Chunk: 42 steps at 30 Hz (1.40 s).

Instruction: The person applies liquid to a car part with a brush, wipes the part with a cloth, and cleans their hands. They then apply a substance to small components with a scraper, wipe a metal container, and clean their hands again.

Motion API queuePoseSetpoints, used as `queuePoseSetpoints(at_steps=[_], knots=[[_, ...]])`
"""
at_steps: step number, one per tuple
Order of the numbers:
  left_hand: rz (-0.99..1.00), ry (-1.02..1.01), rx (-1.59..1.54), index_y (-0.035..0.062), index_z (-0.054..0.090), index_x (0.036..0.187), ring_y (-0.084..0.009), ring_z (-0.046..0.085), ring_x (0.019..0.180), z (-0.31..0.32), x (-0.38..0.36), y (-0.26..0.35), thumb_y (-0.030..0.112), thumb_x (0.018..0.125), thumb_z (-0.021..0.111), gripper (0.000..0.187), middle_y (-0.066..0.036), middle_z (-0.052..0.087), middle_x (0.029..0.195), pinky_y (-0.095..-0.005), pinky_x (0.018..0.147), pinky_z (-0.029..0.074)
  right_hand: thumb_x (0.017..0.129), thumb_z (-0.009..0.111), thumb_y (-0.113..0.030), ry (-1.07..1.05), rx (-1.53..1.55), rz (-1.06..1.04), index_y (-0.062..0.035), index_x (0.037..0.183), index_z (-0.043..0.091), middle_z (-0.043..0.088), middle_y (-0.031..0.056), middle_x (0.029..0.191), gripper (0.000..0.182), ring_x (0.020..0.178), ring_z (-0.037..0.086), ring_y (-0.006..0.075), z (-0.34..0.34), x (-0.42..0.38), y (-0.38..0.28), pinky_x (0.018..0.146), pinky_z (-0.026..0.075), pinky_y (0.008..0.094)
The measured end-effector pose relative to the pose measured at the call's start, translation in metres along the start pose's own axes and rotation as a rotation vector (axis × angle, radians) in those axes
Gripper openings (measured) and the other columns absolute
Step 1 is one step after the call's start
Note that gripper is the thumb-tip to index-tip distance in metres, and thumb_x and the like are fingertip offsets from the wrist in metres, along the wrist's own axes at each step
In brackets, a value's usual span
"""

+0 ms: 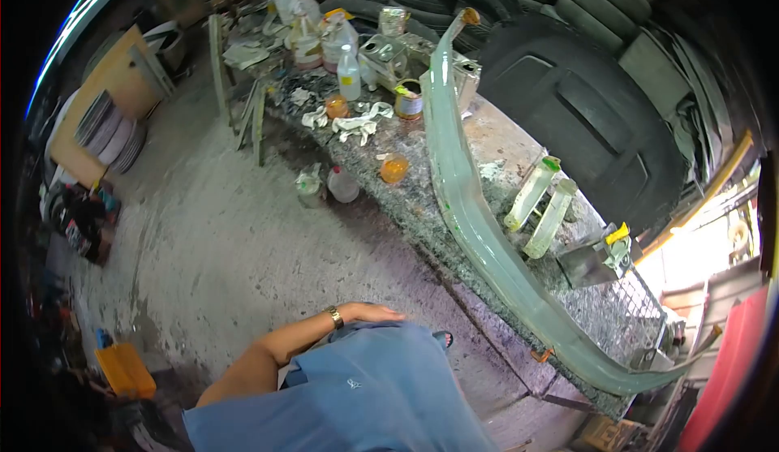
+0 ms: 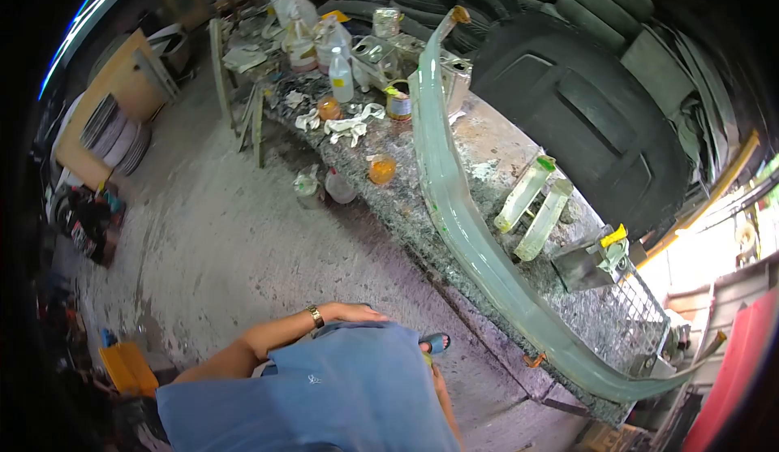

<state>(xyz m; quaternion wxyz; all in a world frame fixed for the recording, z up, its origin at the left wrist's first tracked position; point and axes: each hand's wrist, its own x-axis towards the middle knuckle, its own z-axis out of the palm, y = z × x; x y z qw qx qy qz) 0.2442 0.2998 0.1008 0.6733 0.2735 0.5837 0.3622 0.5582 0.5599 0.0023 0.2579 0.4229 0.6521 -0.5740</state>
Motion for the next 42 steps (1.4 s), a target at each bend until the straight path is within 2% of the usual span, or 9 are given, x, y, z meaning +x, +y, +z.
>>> queuePoseSetpoints(at_steps=[1, 3, 10, 13, 14, 16, 17, 18, 42], knots=[[0.000, -0.019, 0.023, 0.0067, 0.026, 0.145, -0.0240, 0.032, 0.134, -0.012, -0.003, -0.002, 0.059, 0.093, 0.037, 0.074, -0.015, 0.037, 0.144, -0.0407, 0.110, 0.024, 0.088, 0.058, -0.030, 0.009, 0.009, 0.015, -0.0007, 0.114, 0.061, 0.064, 0.0094, 0.105, 0.040, 0.091, 0.059, 0.0178, 0.004, 0.005, 0.009, 0.078, 0.047, 0.0335], [0.137, 0.509, -0.081, 0.0049, 0.044, 0.135, -0.0220, 0.046, 0.125, -0.034, -0.011, -0.006, 0.044, 0.096, 0.044, 0.056, -0.012, 0.050, 0.134, -0.0393, 0.104, 0.036, 0.088, 0.058, -0.031, 0.016, 0.014, 0.026, -0.0011, 0.115, 0.061, 0.064, 0.0093, 0.104, 0.040, 0.091, 0.059, 0.0179, 0.010, 0.018, 0.031, 0.077, 0.048, 0.0338], [0.815, 0.827, -0.874, 0.0050, 0.047, 0.128, -0.0227, 0.053, 0.113, -0.094, -0.143, 0.094, 0.030, 0.094, 0.048, 0.042, -0.012, 0.054, 0.125, -0.0402, 0.092, 0.047, 0.087, 0.057, -0.030, 0.151, 0.065, 0.193, -0.0043, 0.112, 0.063, 0.064, 0.0075, 0.101, 0.037, 0.085, 0.060, 0.0188, 0.018, -0.012, -0.043, 0.072, 0.048, 0.0352], [1.277, 0.686, -0.699, 0.0044, 0.051, 0.116, -0.0225, 0.054, 0.102, -0.061, -0.234, 0.211, 0.040, 0.094, 0.044, 0.042, -0.010, 0.055, 0.111, -0.0368, 0.082, 0.048, 0.087, 0.056, -0.029, 0.233, 0.181, 0.220, -0.0057, 0.107, 0.064, 0.064, 0.0061, 0.096, 0.032, 0.076, 0.058, 0.0185, 0.024, -0.007, -0.051, 0.069, 0.047, 0.0329], [1.557, 0.235, -0.748, 0.0060, 0.055, 0.093, -0.0185, 0.056, 0.094, -0.053, -0.249, 0.235, 0.041, 0.094, 0.044, 0.037, -0.007, 0.057, 0.101, -0.0307, 0.070, 0.045, 0.087, 0.056, -0.029, 0.194, 0.160, 0.180, -0.0067, 0.109, 0.063, 0.064, 0.0057, 0.096, 0.032, 0.077, 0.058, 0.0178, 0.024, -0.003, -0.054, 0.068, 0.047, 0.0328], [1.827, -0.009, -0.610, 0.0121, 0.043, 0.060, -0.0124, 0.047, 0.045, -0.011, -0.287, 0.294, 0.033, 0.098, 0.041, 0.043, -0.003, 0.054, 0.057, -0.0287, 0.050, 0.039, 0.087, 0.057, -0.031, 0.132, 0.121, 0.124, -0.0081, 0.112, 0.062, 0.064, 0.0052, 0.097, 0.034, 0.079, 0.058, 0.0169, 0.020, 0.011, -0.059, 0.069, 0.047, 0.0327], [1.819, -0.306, -0.536, 0.0149, 0.041, 0.055, -0.0153, 0.030, 0.032, -0.009, -0.306, 0.301, 0.042, 0.098, 0.037, 0.051, 0.000, 0.042, 0.043, -0.0521, 0.071, 0.043, 0.087, 0.057, -0.032, 0.106, 0.103, 0.109, -0.0085, 0.113, 0.062, 0.063, 0.0051, 0.097, 0.035, 0.081, 0.058, 0.0167, 0.019, 0.015, -0.062, 0.069, 0.047, 0.0328], [1.890, -0.521, -0.587, 0.0096, 0.052, 0.064, -0.0155, 0.050, 0.041, -0.001, -0.310, 0.312, 0.020, 0.098, 0.036, 0.038, -0.004, 0.055, 0.053, -0.0320, 0.044, 0.043, 0.088, 0.057, -0.032, 0.130, 0.142, 0.069, -0.0081, 0.115, 0.060, 0.063, 0.0049, 0.099, 0.037, 0.083, 0.059, 0.0160, 0.021, 0.011, -0.071, 0.071, 0.047, 0.0330], [1.806, -0.577, -0.284, 0.0056, 0.055, 0.066, -0.0186, 0.055, 0.049, 0.040, -0.311, 0.345, 0.021, 0.087, 0.050, 0.026, -0.003, 0.058, 0.060, -0.0295, 0.045, 0.046, 0.090, 0.058, -0.029, 0.201, 0.340, 0.175, 0.0011, 0.119, 0.056, 0.062, 0.0132, 0.108, 0.042, 0.096, 0.061, 0.0245, 0.049, -0.016, 0.063, 0.076, 0.050, 0.0369]])
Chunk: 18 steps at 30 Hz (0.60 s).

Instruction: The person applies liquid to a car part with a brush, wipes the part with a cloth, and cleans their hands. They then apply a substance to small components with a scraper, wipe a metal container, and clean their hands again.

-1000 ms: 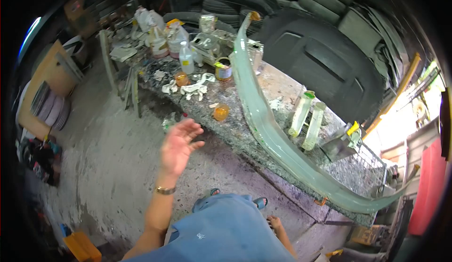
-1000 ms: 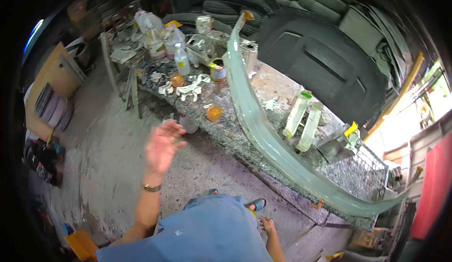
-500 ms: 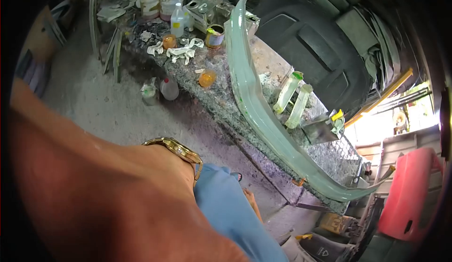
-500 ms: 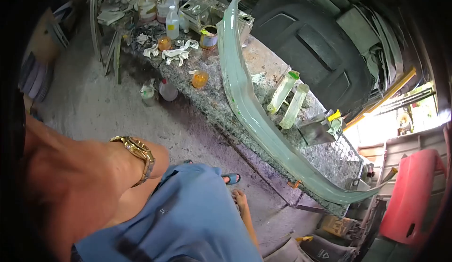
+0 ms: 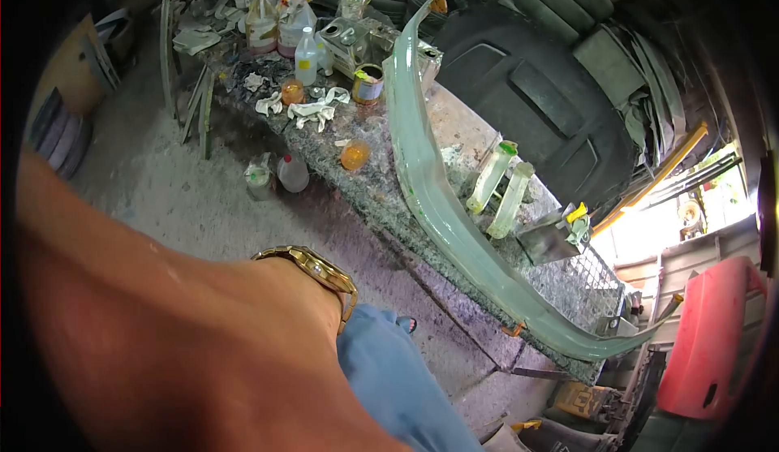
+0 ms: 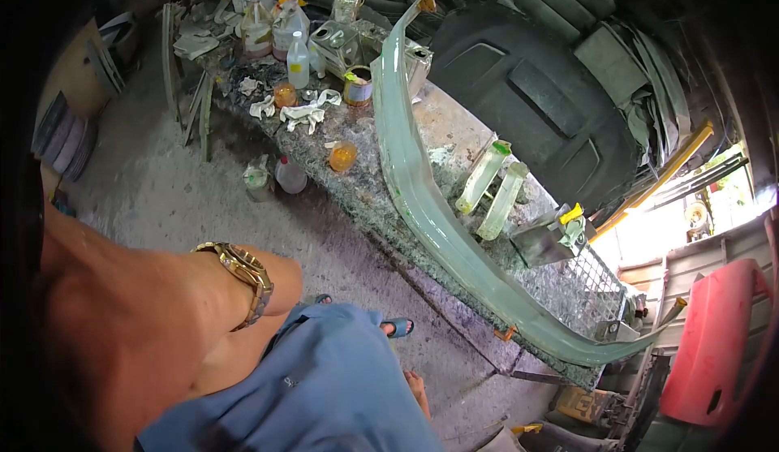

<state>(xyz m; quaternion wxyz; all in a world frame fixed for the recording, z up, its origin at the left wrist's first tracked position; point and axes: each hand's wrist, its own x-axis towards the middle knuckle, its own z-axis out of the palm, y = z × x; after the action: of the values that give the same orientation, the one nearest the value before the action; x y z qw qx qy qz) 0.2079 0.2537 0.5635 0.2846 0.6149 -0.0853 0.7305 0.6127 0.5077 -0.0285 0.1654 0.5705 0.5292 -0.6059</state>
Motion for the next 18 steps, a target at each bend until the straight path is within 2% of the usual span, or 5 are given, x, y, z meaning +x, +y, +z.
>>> queuePoseSetpoints(at_steps=[9, 12, 15, 18], knots=[[0.052, -0.013, 0.053, 0.0052, 0.056, 0.066, -0.0190, 0.056, 0.050, 0.004, 0.000, 0.006, 0.021, 0.085, 0.052, 0.025, -0.003, 0.060, 0.062, -0.0285, 0.047, 0.046, 0.090, 0.058, -0.028, -0.016, 0.079, -0.031, 0.0048, 0.122, 0.053, 0.061, 0.0177, 0.113, 0.046, 0.101, 0.060, 0.0281, -0.001, 0.006, -0.031, 0.081, 0.049, 0.0400], [0.069, -0.013, 0.094, 0.0051, 0.056, 0.066, -0.0191, 0.056, 0.051, 0.009, 0.002, 0.010, 0.021, 0.084, 0.053, 0.024, -0.003, 0.060, 0.062, -0.0281, 0.047, 0.046, 0.092, 0.055, -0.027, -0.044, 0.042, -0.069, 0.0034, 0.123, 0.053, 0.061, 0.0171, 0.112, 0.044, 0.101, 0.060, 0.0279, -0.007, 0.023, -0.019, 0.081, 0.049, 0.0398], [0.098, -0.009, 0.141, 0.0049, 0.056, 0.065, -0.0192, 0.057, 0.051, 0.016, 0.006, 0.018, 0.021, 0.083, 0.054, 0.024, -0.003, 0.060, 0.063, -0.0278, 0.047, 0.046, 0.091, 0.055, -0.027, -0.014, -0.215, -0.130, 0.0012, 0.119, 0.056, 0.063, 0.0143, 0.108, 0.040, 0.097, 0.061, 0.0273, -0.013, 0.029, -0.016, 0.079, 0.050, 0.0376], [0.155, -0.001, 0.202, 0.0048, 0.056, 0.065, -0.0193, 0.057, 0.052, 0.026, 0.008, 0.032, 0.021, 0.082, 0.055, 0.024, -0.003, 0.061, 0.063, -0.0274, 0.048, 0.047, 0.091, 0.056, -0.027, -0.012, -0.243, -0.108, 0.0001, 0.116, 0.058, 0.064, 0.0132, 0.106, 0.037, 0.094, 0.061, 0.0257, -0.015, 0.011, -0.033, 0.077, 0.049, 0.0358]])
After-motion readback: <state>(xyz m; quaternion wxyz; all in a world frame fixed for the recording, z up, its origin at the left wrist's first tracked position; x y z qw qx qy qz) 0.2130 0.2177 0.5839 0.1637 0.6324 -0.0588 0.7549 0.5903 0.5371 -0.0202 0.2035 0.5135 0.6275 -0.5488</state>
